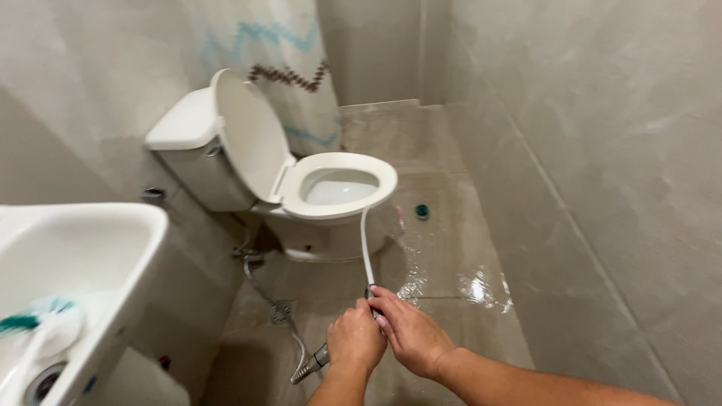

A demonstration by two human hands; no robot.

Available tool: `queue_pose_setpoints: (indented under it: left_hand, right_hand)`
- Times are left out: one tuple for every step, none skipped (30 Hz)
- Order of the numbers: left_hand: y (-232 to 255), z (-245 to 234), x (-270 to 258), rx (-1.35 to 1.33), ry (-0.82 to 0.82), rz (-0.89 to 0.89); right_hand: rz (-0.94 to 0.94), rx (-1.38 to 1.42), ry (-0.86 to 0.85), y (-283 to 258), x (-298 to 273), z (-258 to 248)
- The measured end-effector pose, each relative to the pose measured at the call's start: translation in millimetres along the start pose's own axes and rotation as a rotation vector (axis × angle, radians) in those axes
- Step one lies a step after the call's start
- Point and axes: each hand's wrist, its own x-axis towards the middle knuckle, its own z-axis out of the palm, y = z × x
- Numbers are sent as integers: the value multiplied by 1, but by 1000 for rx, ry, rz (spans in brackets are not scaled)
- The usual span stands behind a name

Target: The person rinses their hands in the toilet bowl, then uses a handheld bidet sprayer to wash their hands and rinse the bathroom floor. They spray water across the tiled floor, around the toilet base, and near the sink, directing the water toward the floor drain.

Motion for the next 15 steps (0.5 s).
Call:
queue_pose_setpoints:
  left_hand:
    - [-8, -4, -1, 0, 15, -13]
    - [-17, -8, -1, -6, 19, -38]
    - [-27, -12, -1, -12, 23, -63]
    - [-36, -16, -1, -19, 27, -87]
    - [-45, -21, 0, -19, 40, -105]
    - [-54, -24, 2, -19, 51, -119]
    - [-63, -28, 4, -19, 62, -134]
    - [-71, -33, 6, -16, 72, -135]
    - [-81, -37, 7, -12, 81, -136]
    - [-89, -42, 11, -9, 94, -132]
    - [-97, -47, 14, -20, 94, -148]
    - [-104, -52, 19, -32, 94, -162]
    - [-111, -58, 23, -44, 94, -176]
    - [-117, -64, 30, -70, 100, -196]
    - [-123, -70, 36, -95, 106, -217]
  right_hand:
    - [-11, 7, -24, -6, 5, 5]
    - [-26, 9, -40, -12, 11, 10]
    - [-41, 10, -56, -19, 16, 16]
    - [-56, 9, -72, -25, 23, 21]
    - [-37, 13, -99, -33, 30, 27]
    - [-15, 14, -126, -39, 38, 32]
    - [6, 15, -153, -45, 46, 37]
    - [-12, 22, -159, -51, 52, 42]
    - [-30, 30, -165, -57, 58, 46]
    - [-48, 34, -167, -63, 65, 50]
    - [-59, 37, -168, -68, 73, 55]
    - [-69, 38, -169, -73, 81, 60]
    - [-79, 39, -171, -78, 90, 64]
    - [-90, 27, -185, -82, 102, 68]
    - [-101, 15, -199, -85, 115, 72]
